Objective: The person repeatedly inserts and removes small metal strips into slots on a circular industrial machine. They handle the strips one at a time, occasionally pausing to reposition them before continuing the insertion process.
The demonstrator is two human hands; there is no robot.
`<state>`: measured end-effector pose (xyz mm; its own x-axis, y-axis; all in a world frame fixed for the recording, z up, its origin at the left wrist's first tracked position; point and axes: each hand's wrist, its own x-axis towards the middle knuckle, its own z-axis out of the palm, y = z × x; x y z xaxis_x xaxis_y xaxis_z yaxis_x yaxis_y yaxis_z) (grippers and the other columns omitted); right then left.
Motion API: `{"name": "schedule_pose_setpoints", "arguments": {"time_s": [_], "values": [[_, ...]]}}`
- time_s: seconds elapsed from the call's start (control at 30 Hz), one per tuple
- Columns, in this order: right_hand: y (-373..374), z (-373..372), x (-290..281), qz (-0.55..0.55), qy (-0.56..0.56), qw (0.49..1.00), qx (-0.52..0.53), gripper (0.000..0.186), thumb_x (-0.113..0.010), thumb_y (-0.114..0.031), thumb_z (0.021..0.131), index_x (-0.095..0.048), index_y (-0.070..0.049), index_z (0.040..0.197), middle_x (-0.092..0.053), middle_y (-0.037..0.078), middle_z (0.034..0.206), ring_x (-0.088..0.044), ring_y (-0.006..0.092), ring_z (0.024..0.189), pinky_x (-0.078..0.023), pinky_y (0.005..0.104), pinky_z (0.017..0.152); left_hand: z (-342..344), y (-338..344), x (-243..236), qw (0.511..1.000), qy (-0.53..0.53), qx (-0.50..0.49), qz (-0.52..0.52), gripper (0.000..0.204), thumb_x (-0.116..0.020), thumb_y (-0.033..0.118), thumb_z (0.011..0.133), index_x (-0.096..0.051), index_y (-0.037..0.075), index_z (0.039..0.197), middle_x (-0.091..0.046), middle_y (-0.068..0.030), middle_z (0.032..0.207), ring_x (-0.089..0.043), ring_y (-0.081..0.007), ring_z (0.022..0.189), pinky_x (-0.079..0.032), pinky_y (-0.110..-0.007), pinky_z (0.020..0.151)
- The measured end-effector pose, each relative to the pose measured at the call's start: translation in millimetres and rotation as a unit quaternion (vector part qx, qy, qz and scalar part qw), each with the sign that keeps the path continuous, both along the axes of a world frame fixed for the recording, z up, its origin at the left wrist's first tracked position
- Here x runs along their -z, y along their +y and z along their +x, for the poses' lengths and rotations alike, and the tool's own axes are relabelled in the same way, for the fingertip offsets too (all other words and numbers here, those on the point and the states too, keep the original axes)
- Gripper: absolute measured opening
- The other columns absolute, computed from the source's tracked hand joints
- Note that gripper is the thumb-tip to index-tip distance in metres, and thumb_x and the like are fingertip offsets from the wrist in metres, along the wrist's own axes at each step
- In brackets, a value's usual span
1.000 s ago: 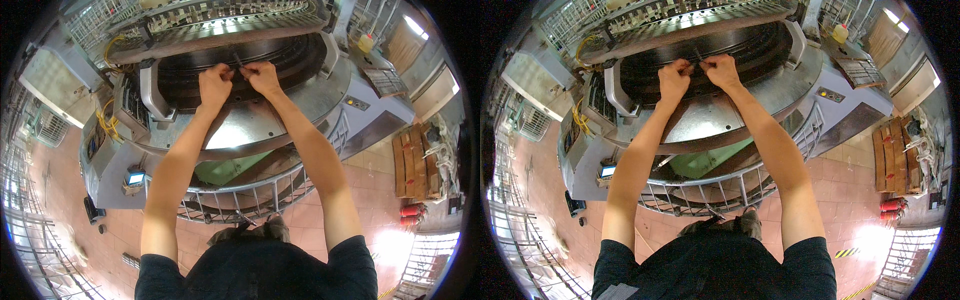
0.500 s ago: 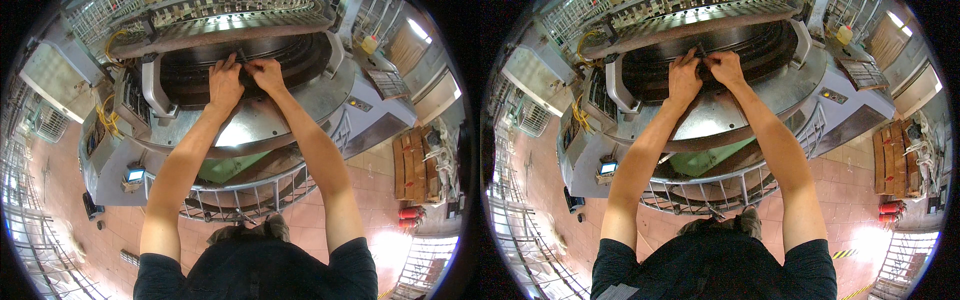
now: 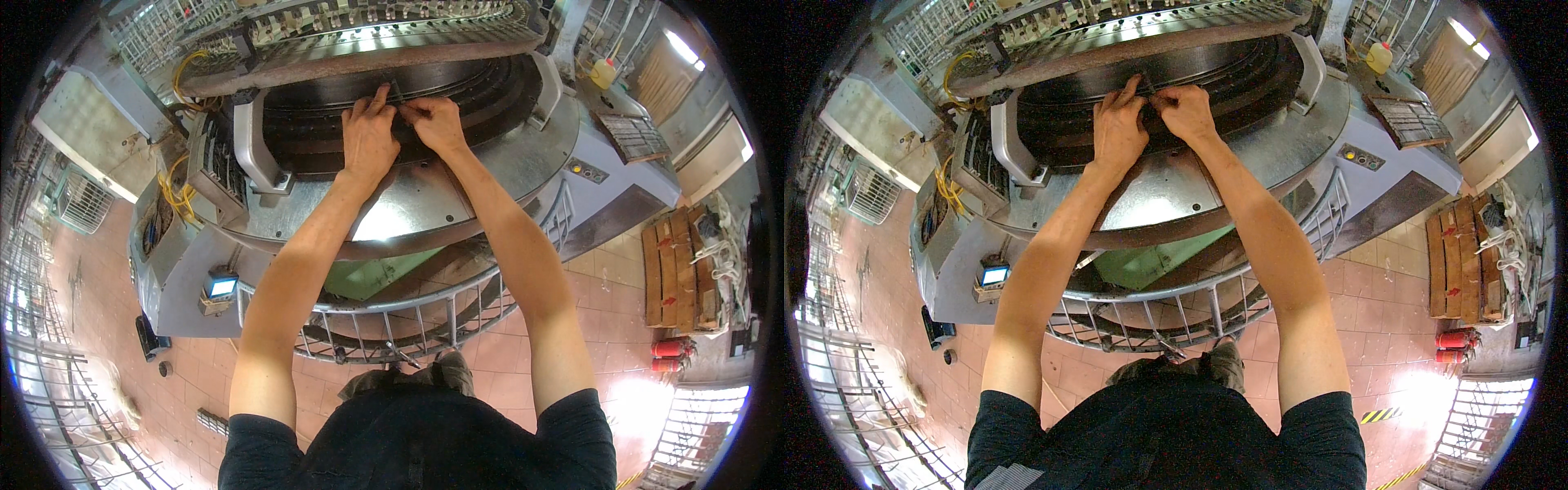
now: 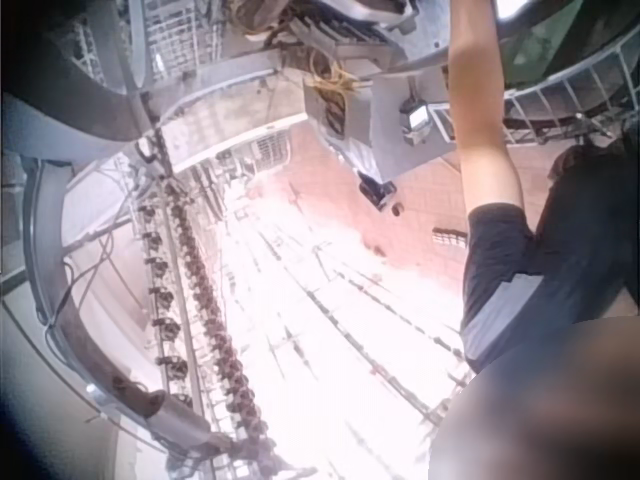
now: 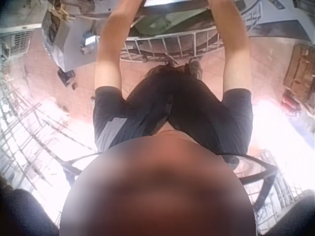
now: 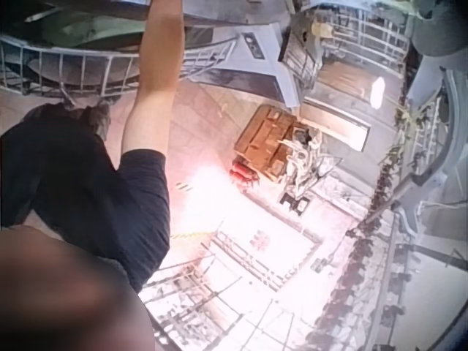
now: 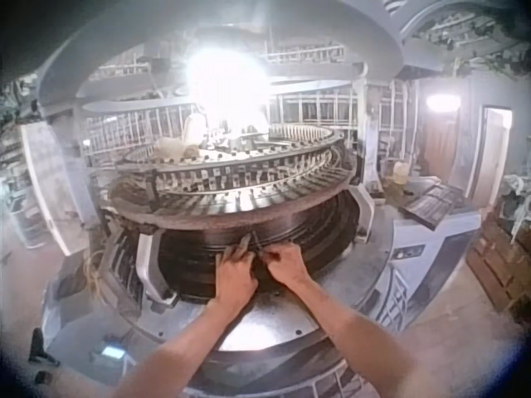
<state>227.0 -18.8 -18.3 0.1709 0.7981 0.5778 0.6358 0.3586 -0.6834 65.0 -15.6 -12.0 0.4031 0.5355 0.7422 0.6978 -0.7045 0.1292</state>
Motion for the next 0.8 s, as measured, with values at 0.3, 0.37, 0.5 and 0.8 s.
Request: {"name": "schedule_pose_setpoints", "arguments": {"time_s": [0.3, 0.37, 0.5, 0.8], "values": [[-1.9, -0.7, -1.2, 0.001, 0.005, 1.0, -0.006, 0.023, -0.071, -0.019, 0.084, -0.078, -0.005, 0.1, -0.074, 0.021, 0.093, -0.074, 0.0339, 0.085, -0.057, 0.0373, 0.079, -0.2, 0.0, 0.0, 1.0, 0.005, -0.004, 0.011, 0.03, -0.069, -0.005, 0.069, -0.073, 0.001, 0.098, -0.056, -0.0116, 0.145, -0.058, -0.0317, 0.118, -0.045, -0.047, 0.097], [-1.8, -1.0, -1.4, 0.0, 0.003, 1.0, -0.002, 0.023, -0.071, -0.019, 0.084, -0.078, -0.004, 0.1, -0.074, 0.021, 0.093, -0.074, 0.0338, 0.085, -0.057, 0.0372, 0.079, -0.2, 0.1, -0.3, 1.0, 0.006, -0.003, 0.01, 0.03, -0.069, -0.005, 0.069, -0.073, 0.0, 0.098, -0.056, -0.0115, 0.145, -0.058, -0.0316, 0.118, -0.045, -0.047, 0.097], [-2.0, -1.0, -2.1, -0.007, -0.003, 1.0, 0.001, 0.023, -0.07, -0.019, 0.084, -0.078, -0.004, 0.099, -0.074, 0.02, 0.093, -0.074, 0.0338, 0.085, -0.057, 0.0374, 0.079, -0.5, 0.2, -0.7, 1.0, 0.011, -0.002, 0.008, 0.031, -0.069, -0.006, 0.069, -0.073, 0.0, 0.098, -0.056, -0.0115, 0.146, -0.058, -0.0317, 0.119, -0.045, -0.047, 0.097], [-1.7, -1.4, -2.3, -0.015, -0.004, 1.0, 0.009, 0.022, -0.069, -0.02, 0.084, -0.079, -0.006, 0.098, -0.074, 0.019, 0.092, -0.074, 0.0344, 0.085, -0.057, 0.0381, 0.079, -0.7, -2.2, -2.0, 1.0, 0.021, -0.002, 0.003, 0.03, -0.069, -0.007, 0.068, -0.073, 0.0, 0.097, -0.054, -0.0101, 0.148, -0.058, -0.0318, 0.12, -0.045, -0.047, 0.097]]}}
